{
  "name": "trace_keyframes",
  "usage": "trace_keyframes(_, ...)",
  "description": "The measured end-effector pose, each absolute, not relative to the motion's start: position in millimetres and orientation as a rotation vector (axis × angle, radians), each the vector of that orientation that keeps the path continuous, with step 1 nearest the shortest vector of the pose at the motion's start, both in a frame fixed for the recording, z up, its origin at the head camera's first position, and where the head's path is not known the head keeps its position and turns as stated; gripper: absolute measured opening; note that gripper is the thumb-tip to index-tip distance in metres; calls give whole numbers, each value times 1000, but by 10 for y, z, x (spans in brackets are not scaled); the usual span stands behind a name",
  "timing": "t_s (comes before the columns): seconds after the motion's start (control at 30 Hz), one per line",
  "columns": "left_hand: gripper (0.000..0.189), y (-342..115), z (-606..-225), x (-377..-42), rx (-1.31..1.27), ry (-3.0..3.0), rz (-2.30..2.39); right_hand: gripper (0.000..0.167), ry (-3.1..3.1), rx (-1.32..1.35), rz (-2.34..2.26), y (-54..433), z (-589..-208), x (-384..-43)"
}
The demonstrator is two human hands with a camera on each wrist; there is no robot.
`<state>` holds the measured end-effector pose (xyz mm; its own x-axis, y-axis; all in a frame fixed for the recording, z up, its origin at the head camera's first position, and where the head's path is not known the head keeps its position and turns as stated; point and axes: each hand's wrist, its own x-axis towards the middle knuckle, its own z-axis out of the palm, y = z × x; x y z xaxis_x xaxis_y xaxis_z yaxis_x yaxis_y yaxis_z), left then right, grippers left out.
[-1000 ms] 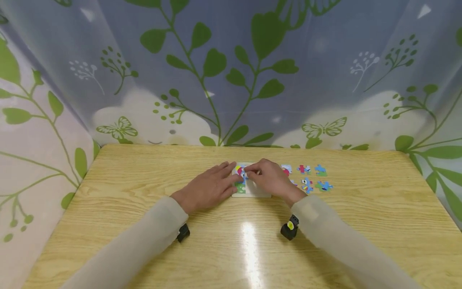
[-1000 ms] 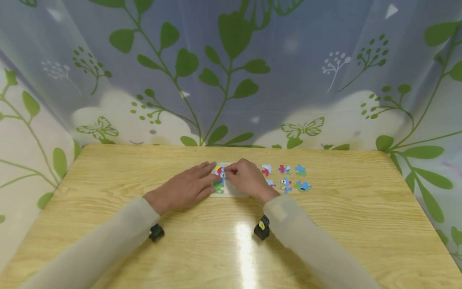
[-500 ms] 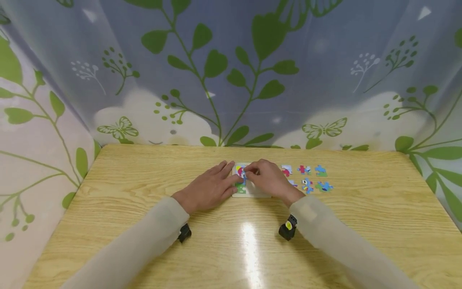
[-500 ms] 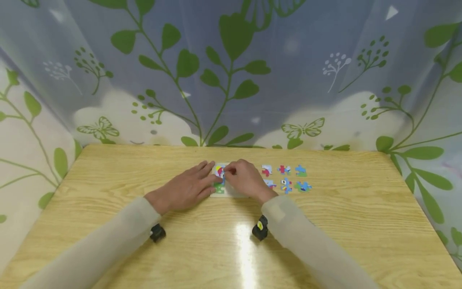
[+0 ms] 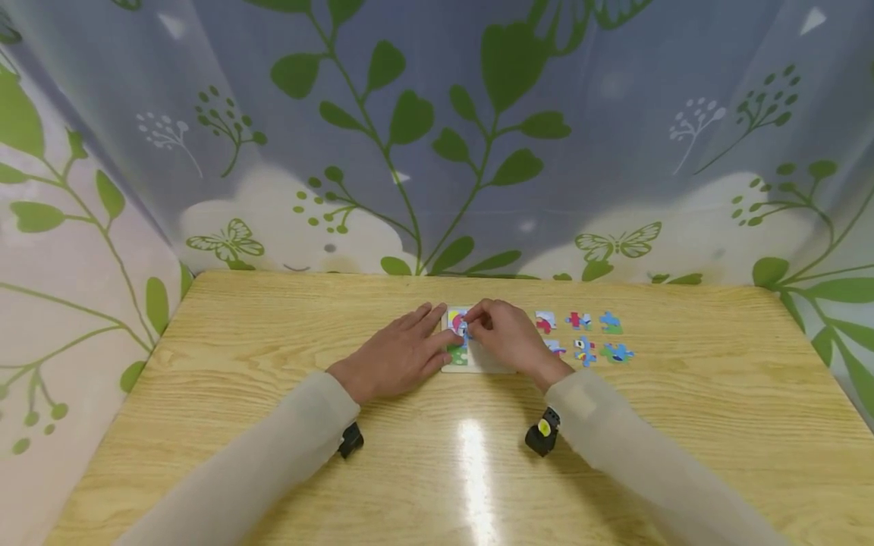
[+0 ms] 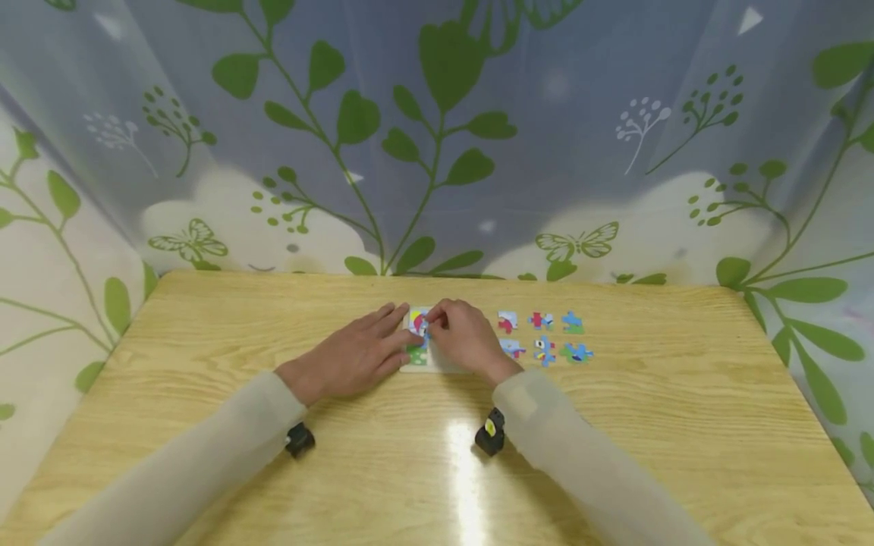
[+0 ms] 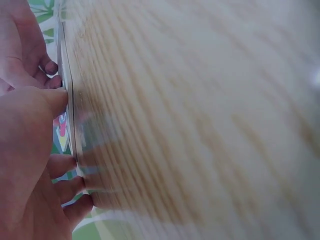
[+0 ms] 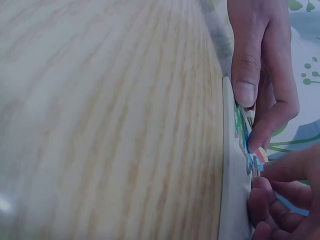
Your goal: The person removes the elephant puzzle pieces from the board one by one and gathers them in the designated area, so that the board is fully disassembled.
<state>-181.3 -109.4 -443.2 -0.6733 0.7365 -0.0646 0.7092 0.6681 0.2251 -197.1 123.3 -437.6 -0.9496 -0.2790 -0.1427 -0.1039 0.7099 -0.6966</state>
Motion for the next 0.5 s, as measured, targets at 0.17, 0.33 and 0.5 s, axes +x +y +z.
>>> trace_keyframes(0.17, 43, -1095, -4410, -1803, 1178, 2718, 317, 17, 2673, -255, -1143, 1200, -4382, -1947)
trace_keyframes(0.33, 46, -1096, -4419, -1802, 1165, 2713, 312, 14, 2701, -231, -1166, 1158, -4397, -1934)
trace_keyframes(0.5, 44, -1091, -4420, -1805, 1166, 2718, 297, 12, 2734, -200, -1213, 1141, -4419, -1933)
